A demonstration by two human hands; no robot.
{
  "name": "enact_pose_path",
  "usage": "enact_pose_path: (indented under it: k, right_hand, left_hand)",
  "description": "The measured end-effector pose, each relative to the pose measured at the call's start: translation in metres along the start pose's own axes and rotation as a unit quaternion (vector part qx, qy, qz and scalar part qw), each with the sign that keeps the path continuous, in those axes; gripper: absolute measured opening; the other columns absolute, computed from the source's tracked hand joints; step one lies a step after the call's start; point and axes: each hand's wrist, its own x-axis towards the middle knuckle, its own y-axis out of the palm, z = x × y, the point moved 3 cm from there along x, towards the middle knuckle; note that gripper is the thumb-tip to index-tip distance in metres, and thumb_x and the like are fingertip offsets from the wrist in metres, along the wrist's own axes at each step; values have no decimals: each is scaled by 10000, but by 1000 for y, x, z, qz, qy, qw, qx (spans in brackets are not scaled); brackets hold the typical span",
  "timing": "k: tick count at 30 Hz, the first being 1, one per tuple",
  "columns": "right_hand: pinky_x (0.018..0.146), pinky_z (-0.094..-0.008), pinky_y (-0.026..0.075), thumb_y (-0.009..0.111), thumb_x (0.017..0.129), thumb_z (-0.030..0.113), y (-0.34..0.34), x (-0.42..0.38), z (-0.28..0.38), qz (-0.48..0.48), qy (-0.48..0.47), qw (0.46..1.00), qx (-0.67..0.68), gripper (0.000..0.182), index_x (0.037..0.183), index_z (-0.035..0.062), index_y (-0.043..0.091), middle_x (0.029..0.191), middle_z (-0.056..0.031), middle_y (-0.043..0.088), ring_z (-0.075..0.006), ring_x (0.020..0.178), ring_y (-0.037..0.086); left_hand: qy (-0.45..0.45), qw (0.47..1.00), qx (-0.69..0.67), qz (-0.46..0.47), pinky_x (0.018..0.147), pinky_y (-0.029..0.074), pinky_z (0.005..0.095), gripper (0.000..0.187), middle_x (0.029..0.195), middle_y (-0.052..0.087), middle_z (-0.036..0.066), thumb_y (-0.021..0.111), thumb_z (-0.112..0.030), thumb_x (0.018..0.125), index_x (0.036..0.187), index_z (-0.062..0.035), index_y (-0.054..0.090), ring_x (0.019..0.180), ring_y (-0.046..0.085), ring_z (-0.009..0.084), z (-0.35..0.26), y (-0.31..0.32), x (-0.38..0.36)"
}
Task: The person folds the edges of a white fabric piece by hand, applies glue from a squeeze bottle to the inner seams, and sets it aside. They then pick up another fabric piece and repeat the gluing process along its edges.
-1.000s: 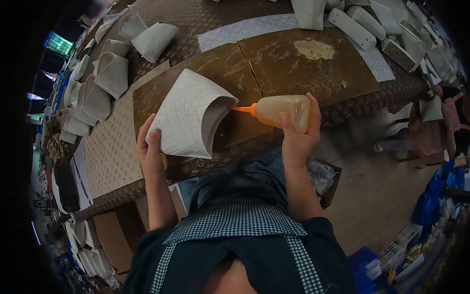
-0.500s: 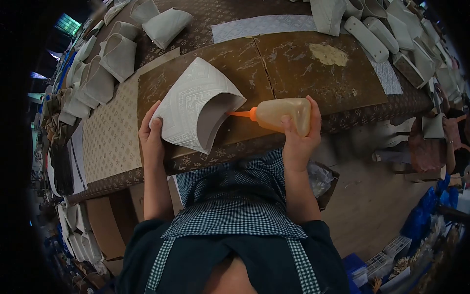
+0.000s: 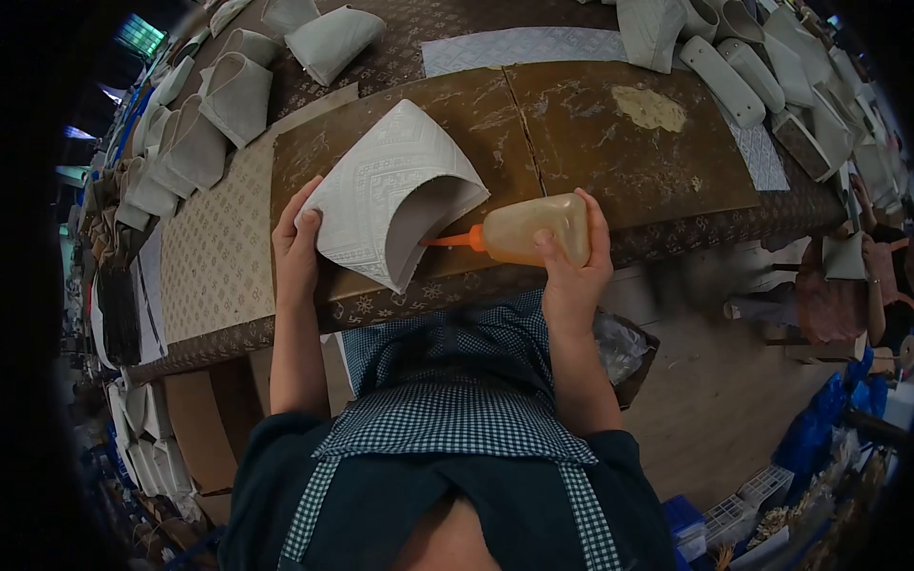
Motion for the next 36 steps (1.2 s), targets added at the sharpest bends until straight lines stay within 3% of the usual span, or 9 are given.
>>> enact_pose_path:
  k: [15, 18, 21, 22, 25, 30, 33, 36]
  right_hand:
    - [965, -274, 450, 727, 792, -20, 5, -13, -5, 29, 61, 996, 55, 620, 1363, 36, 492, 1219, -46, 568, -126, 1090, 551]
    - [969, -275, 445, 731, 788, -19, 7, -17, -5, 32, 68, 994, 76, 620, 1359, 33, 496, 1220, -45, 568, -126, 1092, 551]
    - [975, -281, 442, 739, 790, 1, 5, -17, -6, 34, 89, 992, 80, 614, 1354, 25, 497, 1219, -47, 570, -129, 1096, 553]
    - [976, -284, 442, 744, 790, 10, 5, -16, -6, 37, 89, 992, 78, 614, 1352, 23, 497, 1220, -49, 571, -130, 1097, 553]
    - [977, -290, 442, 756, 789, 35, 5, -15, -5, 48, 92, 991, 82, 615, 1348, 17, 498, 1221, -52, 572, -134, 1100, 555]
    - [985, -300, 442, 767, 784, 52, 5, -12, -6, 44, 104, 988, 102, 624, 1344, 7, 495, 1222, -62, 577, -150, 1112, 563]
    - [992, -305, 445, 773, 783, 62, 5, -11, -4, 20, 112, 984, 137, 627, 1339, -1, 491, 1226, -73, 578, -163, 1126, 567]
    - [1007, -319, 445, 771, 791, 71, -1, -9, -6, 16, 117, 981, 157, 636, 1348, -3, 474, 1238, -78, 573, -170, 1135, 566]
  left_hand:
    - [8, 1000, 0, 4, 956, 410, 263, 394, 1163, 615, 38, 618, -206, 954, 1282, 8, 588, 1068, 543, 116, 1, 0, 0]
    - [3, 999, 10, 38, 969, 406, 271, 430, 1190, 609, 47, 615, -249, 955, 1300, 4, 574, 1079, 543, 125, -1, -3, 0]
    - [-11, 991, -18, 130, 979, 405, 286, 510, 1216, 606, 59, 604, -344, 953, 1332, -8, 549, 1087, 548, 137, -10, -9, 20]
    - [-5, 978, 86, 193, 970, 427, 333, 619, 1288, 578, 116, 544, -467, 962, 1412, -48, 474, 1162, 545, 199, -12, -16, 38]
    - [-97, 945, 185, 251, 969, 431, 342, 600, 1290, 573, 110, 531, -472, 965, 1417, -81, 477, 1161, 548, 224, -50, 14, 82]
    - [-175, 860, 380, 291, 995, 426, 353, 766, 1334, 545, 152, 555, -586, 899, 1459, -84, 411, 1175, 547, 238, -74, 92, 131]
    - [-113, 854, 398, 314, 1034, 396, 340, 882, 1363, 530, 187, 594, -633, 852, 1475, -50, 369, 1236, 516, 264, -43, 114, 141]
    - [-102, 863, 386, 309, 981, 433, 331, 819, 1288, 582, 173, 645, -575, 851, 1440, -48, 428, 1169, 555, 238, -30, 111, 142]
